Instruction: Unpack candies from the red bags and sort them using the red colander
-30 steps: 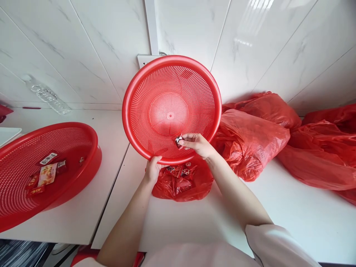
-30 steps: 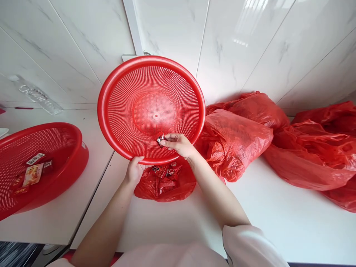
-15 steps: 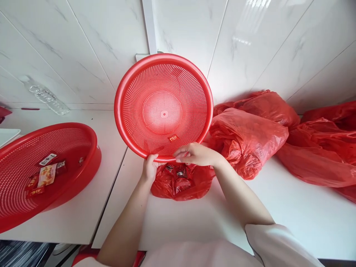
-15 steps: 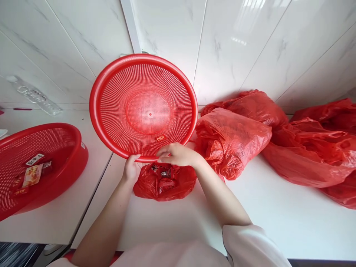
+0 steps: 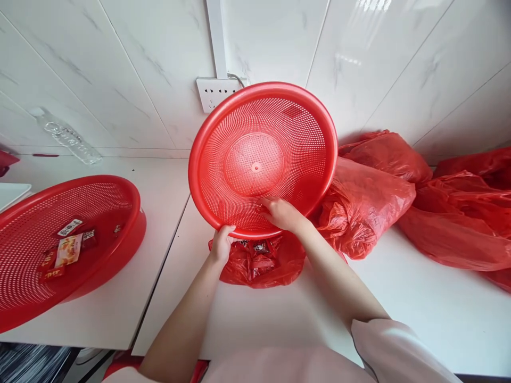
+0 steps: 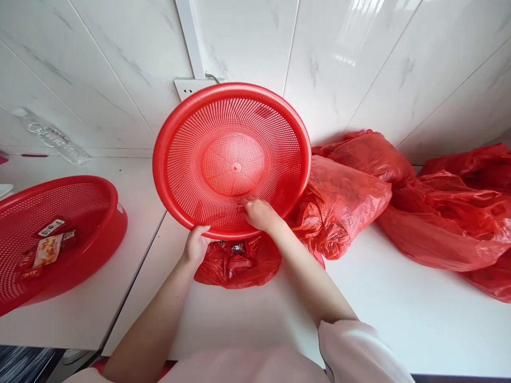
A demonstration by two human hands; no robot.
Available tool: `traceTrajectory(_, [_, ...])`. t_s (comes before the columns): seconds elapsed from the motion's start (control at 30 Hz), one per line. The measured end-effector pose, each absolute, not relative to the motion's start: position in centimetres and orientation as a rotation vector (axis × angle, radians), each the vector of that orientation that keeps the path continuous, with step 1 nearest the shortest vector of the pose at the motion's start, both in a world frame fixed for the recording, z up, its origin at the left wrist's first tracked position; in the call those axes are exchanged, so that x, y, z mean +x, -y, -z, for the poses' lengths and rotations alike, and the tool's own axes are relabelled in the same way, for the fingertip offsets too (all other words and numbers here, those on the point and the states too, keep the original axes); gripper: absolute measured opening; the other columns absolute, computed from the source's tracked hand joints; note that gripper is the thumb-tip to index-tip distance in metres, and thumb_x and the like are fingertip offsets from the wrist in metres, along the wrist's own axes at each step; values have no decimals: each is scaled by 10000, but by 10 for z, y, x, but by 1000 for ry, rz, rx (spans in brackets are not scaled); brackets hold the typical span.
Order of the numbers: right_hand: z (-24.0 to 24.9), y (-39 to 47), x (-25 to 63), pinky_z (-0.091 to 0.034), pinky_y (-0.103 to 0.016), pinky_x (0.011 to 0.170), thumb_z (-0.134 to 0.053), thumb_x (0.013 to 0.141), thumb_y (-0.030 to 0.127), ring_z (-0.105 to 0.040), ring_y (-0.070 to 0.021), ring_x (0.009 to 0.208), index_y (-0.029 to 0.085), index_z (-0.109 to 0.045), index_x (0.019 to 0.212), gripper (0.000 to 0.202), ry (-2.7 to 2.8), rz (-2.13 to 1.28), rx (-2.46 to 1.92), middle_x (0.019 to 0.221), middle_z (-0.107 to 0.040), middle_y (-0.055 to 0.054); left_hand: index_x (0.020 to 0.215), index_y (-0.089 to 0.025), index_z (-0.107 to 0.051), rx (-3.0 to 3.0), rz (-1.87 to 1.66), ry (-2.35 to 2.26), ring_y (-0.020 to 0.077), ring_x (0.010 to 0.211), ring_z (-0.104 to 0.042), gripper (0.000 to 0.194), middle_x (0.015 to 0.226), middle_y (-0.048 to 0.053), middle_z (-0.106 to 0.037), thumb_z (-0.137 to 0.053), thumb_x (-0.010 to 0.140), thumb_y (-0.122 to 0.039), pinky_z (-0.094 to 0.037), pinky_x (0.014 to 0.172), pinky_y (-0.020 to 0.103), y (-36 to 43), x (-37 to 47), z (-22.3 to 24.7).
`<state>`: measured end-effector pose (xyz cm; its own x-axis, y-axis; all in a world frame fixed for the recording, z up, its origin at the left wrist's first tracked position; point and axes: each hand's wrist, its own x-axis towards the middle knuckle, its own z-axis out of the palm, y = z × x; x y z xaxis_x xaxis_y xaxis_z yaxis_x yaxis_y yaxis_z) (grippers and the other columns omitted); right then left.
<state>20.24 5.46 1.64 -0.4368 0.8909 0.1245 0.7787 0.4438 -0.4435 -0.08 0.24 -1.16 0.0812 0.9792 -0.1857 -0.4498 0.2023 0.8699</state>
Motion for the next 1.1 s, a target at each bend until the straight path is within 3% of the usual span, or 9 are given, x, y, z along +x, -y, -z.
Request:
traceTrajectory(0.17, [-21,-56,200,-489,-340,883,-548,892,321,-644,-180,937,176,-653,1074,255,2025,-936,-1199,1029,-686,-82,904,-151,-663,753,-1261,-922,271,983,-627,218,967,76,-685,-579,727,-246,-535,761,363,-4,-3,10])
traceTrajectory(0.33, [-30,-58,198,-579,-283,719,-608,834,453,-678,-159,841,146,-655,1012,358,1170,-1612,-898,972,-683,-83,927,-128,-665,726,-1274,-905,292,998,-629,250,992,102,-691,-574,729,-249,-536,792,400,-5,-5,6])
traceTrajectory(0.53, [-39,-52,202,-576,-245,761,-736,741,360,-686,-133,847,158,-706,958,298,1176,-1687,-838,961,-710,-68,982,-120,-661,716,-1239,-914,314,1022,-627,307,1042,122,-689,-568,724,-260,-537,807,439,-6,-5,6])
traceTrajectory(0.73, [-44,-50,203,-558,-204,632,-740,738,343,-695,-114,699,156,-680,1088,401,1282,-1644,-897,924,-730,-78,992,-109,-653,732,-1233,-889,310,1039,-619,299,1034,127,-692,-551,751,-252,-533,818,435,-7,-6,8])
traceTrajectory(1.1, [-40,-50,204,-564,-188,558,-748,739,294,-718,-143,716,191,-581,1269,565,1309,-1690,-938,910,-742,-74,965,-112,-673,748,-1226,-895,312,1028,-625,287,1004,124,-700,-558,752,-266,-532,821,433,-7,-6,7])
